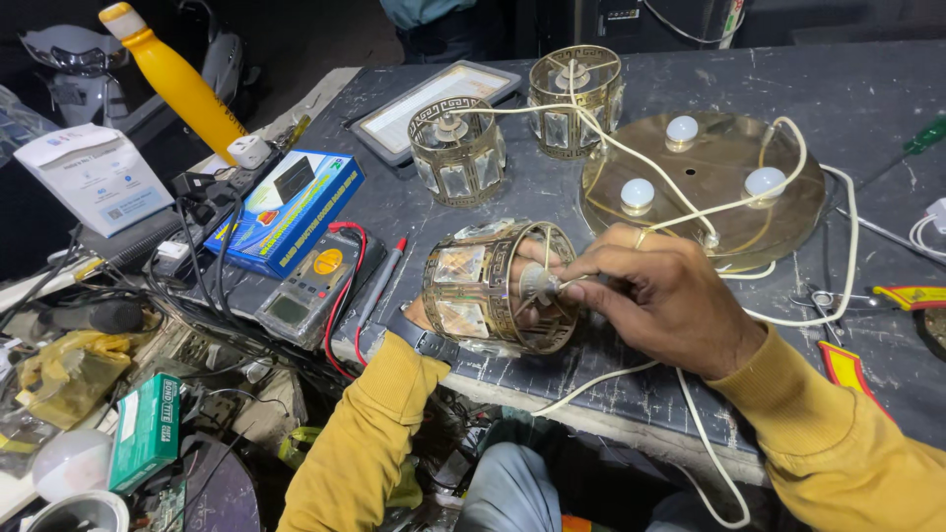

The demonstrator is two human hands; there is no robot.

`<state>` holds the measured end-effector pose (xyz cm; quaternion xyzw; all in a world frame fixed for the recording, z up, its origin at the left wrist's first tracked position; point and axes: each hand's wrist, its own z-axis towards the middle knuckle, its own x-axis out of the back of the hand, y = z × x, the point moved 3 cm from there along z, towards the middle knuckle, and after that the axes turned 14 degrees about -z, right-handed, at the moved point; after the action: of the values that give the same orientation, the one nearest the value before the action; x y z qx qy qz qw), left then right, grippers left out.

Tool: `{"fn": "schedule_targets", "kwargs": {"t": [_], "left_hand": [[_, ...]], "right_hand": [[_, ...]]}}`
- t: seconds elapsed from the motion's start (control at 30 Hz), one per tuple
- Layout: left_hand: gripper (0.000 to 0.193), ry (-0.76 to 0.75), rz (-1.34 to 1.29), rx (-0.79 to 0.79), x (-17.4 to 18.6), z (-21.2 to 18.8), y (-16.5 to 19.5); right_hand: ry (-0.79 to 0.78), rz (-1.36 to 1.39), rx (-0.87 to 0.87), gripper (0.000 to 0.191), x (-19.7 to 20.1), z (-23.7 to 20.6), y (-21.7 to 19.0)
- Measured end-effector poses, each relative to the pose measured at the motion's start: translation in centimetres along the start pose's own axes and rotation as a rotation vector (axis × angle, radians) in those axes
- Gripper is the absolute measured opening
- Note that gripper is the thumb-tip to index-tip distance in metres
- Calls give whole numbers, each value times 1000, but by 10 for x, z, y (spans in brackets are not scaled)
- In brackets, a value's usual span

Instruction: The person repairs a ceiling light fixture on a workbench. They untangle and route the fixture wires, strip wire ends with pliers, mount glass lamp shades onto the fixture base, and solder a wire connection with a soldering iron.

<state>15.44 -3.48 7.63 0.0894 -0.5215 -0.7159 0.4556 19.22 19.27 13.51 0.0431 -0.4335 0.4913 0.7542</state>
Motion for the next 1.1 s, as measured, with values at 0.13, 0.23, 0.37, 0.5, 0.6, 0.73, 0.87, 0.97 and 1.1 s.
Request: {"fn": "schedule_targets", "kwargs": {"t": [0.13,0.23,0.37,0.5,0.6,0.73,0.87,0.97,1.1], "left_hand": [[41,124,-867,252,4,-3,-17],[43,199,-1447,434,7,-4,-28],[42,158,-1261,400,13,-5,-36],[45,261,-1310,491,14,-13,-47],[39,177,-1083,373,15,-11,-46],[41,218,-1335,425,15,-6,-47],[62,98,-543,252,19,-6,-39],[56,-80,455,-136,16,-6,-27],[54,177,-1095,415,15,-6,-43]], "right_hand": [[17,-27,9,15,0,-1,3],[24,-55,23,14,-2,-1,4],[31,-78,48,15,-6,-2,6],[23,-69,62,16,-6,-6,9],[9,-73,44,16,-4,-6,11],[-9,-200,-27,13,-4,-6,11],[-17,-217,-45,12,-9,-7,10],[-14,-202,-42,11,-13,-8,11],[7,-175,-29,10,-16,-9,12]]}}
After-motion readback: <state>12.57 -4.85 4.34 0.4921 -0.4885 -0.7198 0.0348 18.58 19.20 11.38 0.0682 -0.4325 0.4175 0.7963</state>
